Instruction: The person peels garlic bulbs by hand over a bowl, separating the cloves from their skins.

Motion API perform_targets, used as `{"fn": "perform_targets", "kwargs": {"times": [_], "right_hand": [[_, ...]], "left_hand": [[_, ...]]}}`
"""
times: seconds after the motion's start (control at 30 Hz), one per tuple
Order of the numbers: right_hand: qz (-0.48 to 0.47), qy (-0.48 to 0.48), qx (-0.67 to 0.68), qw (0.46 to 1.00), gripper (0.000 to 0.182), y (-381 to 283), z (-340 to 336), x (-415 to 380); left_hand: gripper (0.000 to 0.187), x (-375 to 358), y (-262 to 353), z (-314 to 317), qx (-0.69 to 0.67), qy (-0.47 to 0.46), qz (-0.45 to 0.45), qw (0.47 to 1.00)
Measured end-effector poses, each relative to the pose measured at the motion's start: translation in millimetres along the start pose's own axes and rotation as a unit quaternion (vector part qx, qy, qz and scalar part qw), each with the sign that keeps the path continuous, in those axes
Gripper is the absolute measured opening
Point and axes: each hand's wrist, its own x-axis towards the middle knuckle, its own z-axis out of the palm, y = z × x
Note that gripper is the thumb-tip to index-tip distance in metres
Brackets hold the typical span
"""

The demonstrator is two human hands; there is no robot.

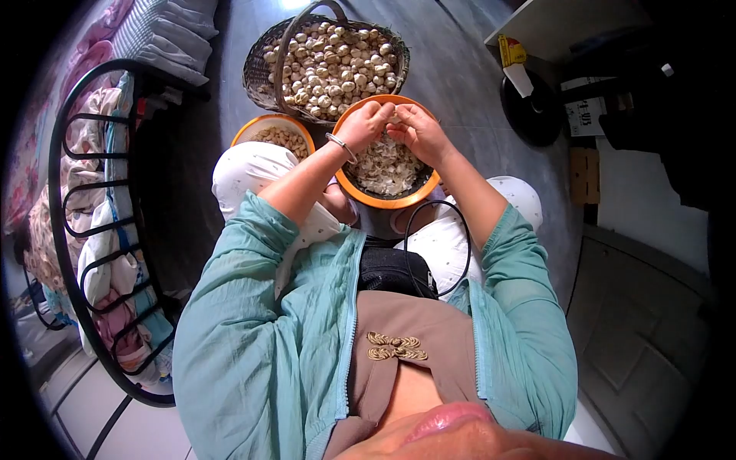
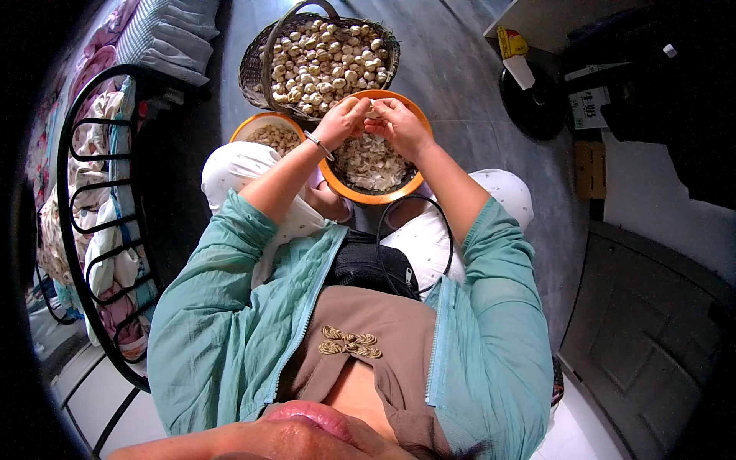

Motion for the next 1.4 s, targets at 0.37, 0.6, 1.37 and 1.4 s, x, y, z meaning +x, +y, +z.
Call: {"fn": "perform_targets", "kwargs": {"times": [0.37,0.6,1.37,1.4], "right_hand": [[-0.023,-0.049,-0.037,0.998,0.023,10.2,-7.8,4.1],[-0.059,-0.017,-0.103,0.993,0.023,11.0,-0.7,1.8],[-0.055,-0.007,-0.092,0.994,0.026,8.0,-4.3,6.4],[-0.046,-0.009,-0.085,0.995,0.027,7.1,-4.2,5.8]], "left_hand": [[0.033,-12.4,8.0,4.8,0.079,-0.074,0.064,0.992],[0.018,-11.8,8.8,4.0,0.111,-0.067,0.068,0.989],[0.020,-1.7,0.7,-0.7,-0.110,-0.056,-0.038,0.992],[0.020,-1.8,1.4,-1.2,-0.118,-0.059,-0.043,0.990]]}}
